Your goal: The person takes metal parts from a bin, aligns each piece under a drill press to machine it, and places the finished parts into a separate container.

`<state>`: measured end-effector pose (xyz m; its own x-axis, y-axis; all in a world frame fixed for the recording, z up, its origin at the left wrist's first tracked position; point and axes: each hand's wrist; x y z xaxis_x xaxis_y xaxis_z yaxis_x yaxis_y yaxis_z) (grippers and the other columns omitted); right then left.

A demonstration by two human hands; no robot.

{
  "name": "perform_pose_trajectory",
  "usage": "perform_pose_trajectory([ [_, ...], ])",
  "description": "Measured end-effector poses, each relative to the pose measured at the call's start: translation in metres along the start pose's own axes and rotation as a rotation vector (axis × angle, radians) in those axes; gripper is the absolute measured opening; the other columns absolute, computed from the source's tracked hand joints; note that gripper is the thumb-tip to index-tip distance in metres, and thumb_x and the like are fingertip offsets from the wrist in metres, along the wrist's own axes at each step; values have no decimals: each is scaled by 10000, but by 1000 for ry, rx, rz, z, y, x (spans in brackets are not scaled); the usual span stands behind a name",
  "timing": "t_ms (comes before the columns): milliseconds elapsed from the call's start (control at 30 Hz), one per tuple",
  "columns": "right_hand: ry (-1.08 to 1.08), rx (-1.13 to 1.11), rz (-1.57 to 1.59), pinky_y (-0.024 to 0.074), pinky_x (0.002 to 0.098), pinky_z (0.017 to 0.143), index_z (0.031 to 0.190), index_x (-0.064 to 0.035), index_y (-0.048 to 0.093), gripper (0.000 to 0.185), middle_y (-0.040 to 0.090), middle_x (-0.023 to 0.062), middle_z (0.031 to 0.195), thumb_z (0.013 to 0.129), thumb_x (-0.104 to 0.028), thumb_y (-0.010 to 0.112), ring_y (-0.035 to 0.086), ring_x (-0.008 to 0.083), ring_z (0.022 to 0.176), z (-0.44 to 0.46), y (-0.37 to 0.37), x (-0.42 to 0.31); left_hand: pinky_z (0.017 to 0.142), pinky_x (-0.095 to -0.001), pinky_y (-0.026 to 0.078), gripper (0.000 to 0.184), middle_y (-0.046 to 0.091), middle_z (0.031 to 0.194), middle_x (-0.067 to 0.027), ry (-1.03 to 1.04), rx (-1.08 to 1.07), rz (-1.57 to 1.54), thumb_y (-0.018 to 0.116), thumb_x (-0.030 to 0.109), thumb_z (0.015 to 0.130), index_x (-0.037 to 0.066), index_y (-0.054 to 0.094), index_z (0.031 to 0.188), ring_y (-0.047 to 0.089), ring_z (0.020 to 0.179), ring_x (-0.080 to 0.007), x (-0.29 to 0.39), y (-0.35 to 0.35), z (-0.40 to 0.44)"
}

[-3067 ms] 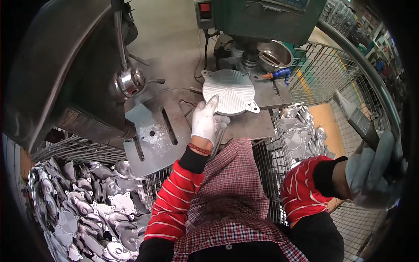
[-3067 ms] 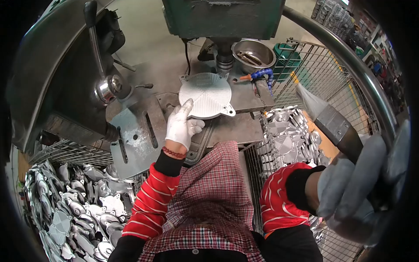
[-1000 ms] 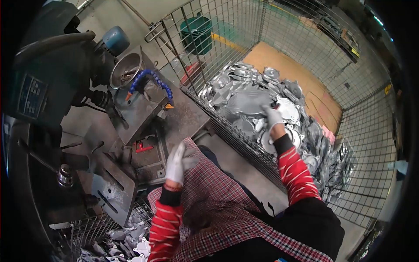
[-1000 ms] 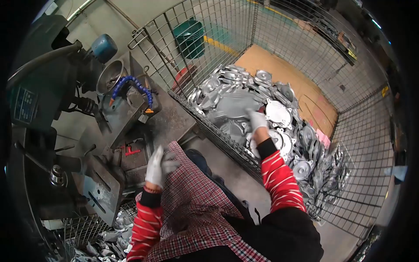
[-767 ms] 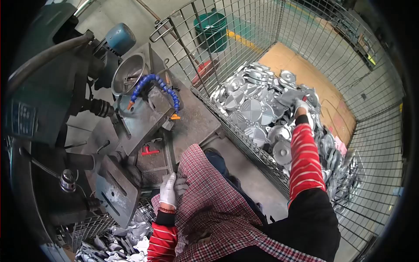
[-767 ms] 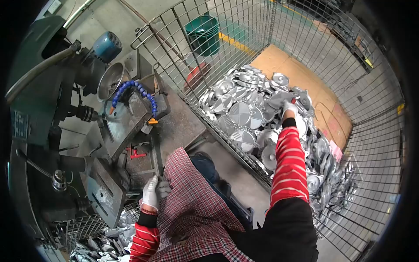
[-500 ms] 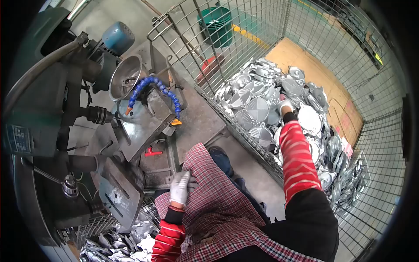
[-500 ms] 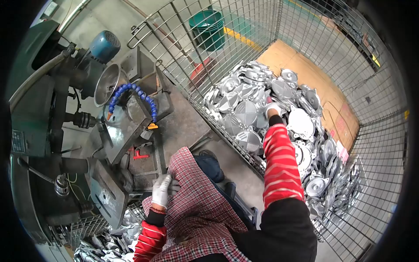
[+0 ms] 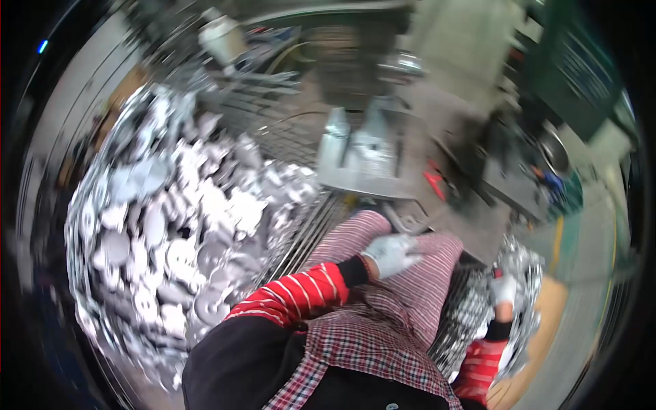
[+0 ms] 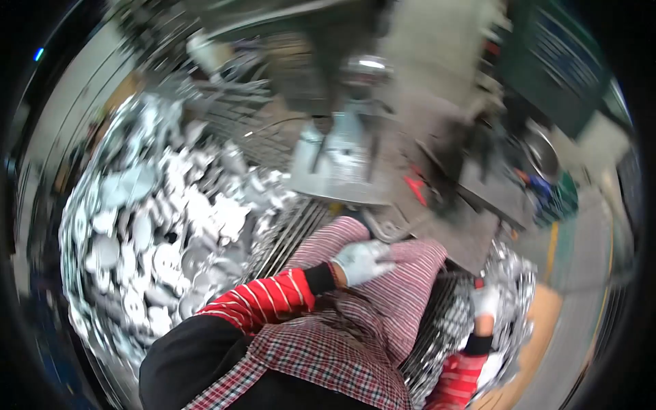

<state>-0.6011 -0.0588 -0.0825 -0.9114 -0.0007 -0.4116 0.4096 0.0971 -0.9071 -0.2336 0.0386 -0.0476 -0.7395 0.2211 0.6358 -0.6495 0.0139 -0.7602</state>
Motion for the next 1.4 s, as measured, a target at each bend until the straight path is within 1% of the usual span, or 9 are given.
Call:
perform_pose_trajectory([
  [100, 100, -197, 184, 470, 322, 535, 909, 22, 626, 286, 640, 123, 711, 764, -204, 725, 621, 165, 607, -27, -16, -79, 817, -355, 513, 318, 672, 1000, -144, -277, 227, 331, 582, 337, 875, 66, 664, 1019, 643, 930, -296, -88, -73, -51],
  [167, 187, -232, -9, 455, 375, 538, 822, 33, 624, 371, 595, 135, 629, 728, -300, 756, 554, 194, 571, -18, 10, -84, 858, -392, 489, 398, 664, 1007, -194, -1088, 475, -73, 615, 376, 829, 75, 655, 1086, 633, 978, -324, -159, -96, -92],
  [267, -224, -66, -408, 499, 428, 544, 970, 4, 635, 345, 649, 161, 644, 775, -276, 685, 633, 253, 550, 6, 36, -34, 836, -409, 496, 490, 666, 1000, -197, -1209, 628, -57, 579, 487, 812, 80, 672, 1069, 642, 949, -348, -269, -94, -160],
  [367, 289, -310, 44, 471, 396, 492, 807, -27, 656, 281, 614, 144, 597, 764, -302, 691, 597, 262, 503, 1, -11, -95, 793, -415, 503, 613, 690, 885, -217, -1323, 951, -600, 676, 541, 702, -34, 693, 913, 667, 908, -340, -358, -104, -173],
  [467, -86, -115, -236, 388, 324, 337, 749, -51, 621, 182, 563, 59, 536, 792, -221, 674, 511, 181, 377, 40, 11, -56, 1019, -407, 379, 816, 545, 1243, -269, -1577, 883, -131, 661, 617, 688, -12, 579, 1203, 505, 1203, -365, -419, -92, -136],
  [833, -14, -285, -316, 493, 379, 640, 870, -32, 655, 253, 647, 151, 743, 725, -226, 729, 633, 272, 684, -5, -27, -129, 832, -456, 466, 659, 638, 892, -325, -1438, 1114, -368, 575, 522, 825, -101, 623, 1033, 627, 873, -432, -311, -66, -186],
  [967, -27, -244, -191, 505, 366, 675, 920, -46, 666, 247, 667, 168, 798, 742, -210, 718, 651, 273, 728, -2, -44, -140, 397, -263, 405, 321, 618, 698, -89, -1075, 1634, -713, 574, 313, 908, -2, 626, 946, 545, 464, -137, -223, -101, -163],
  [1167, -73, -230, -47, 517, 353, 683, 966, -53, 672, 253, 676, 166, 821, 772, -214, 702, 665, 274, 740, 2, -50, -151, 359, -249, 334, 231, 591, 644, -51, -752, 1659, -694, 544, 279, 927, 56, 589, 886, 516, 430, -119, -185, -172, -213],
  [1400, -388, -212, 39, 514, 402, 698, 976, -77, 671, 260, 649, 205, 860, 752, -207, 696, 640, 370, 808, -18, -52, -242, 937, -329, 477, 384, 580, 1245, -106, -258, 1128, -1725, 520, 218, 944, 11, 487, 1266, 574, 1127, -213, -128, -145, -87],
])
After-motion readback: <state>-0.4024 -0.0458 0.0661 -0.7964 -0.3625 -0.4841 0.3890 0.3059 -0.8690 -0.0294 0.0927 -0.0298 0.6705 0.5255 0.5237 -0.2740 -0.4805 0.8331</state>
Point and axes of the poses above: each hand's wrist, its own z-axis towards the middle knuckle, its own y-axis out of the palm, x = y × z
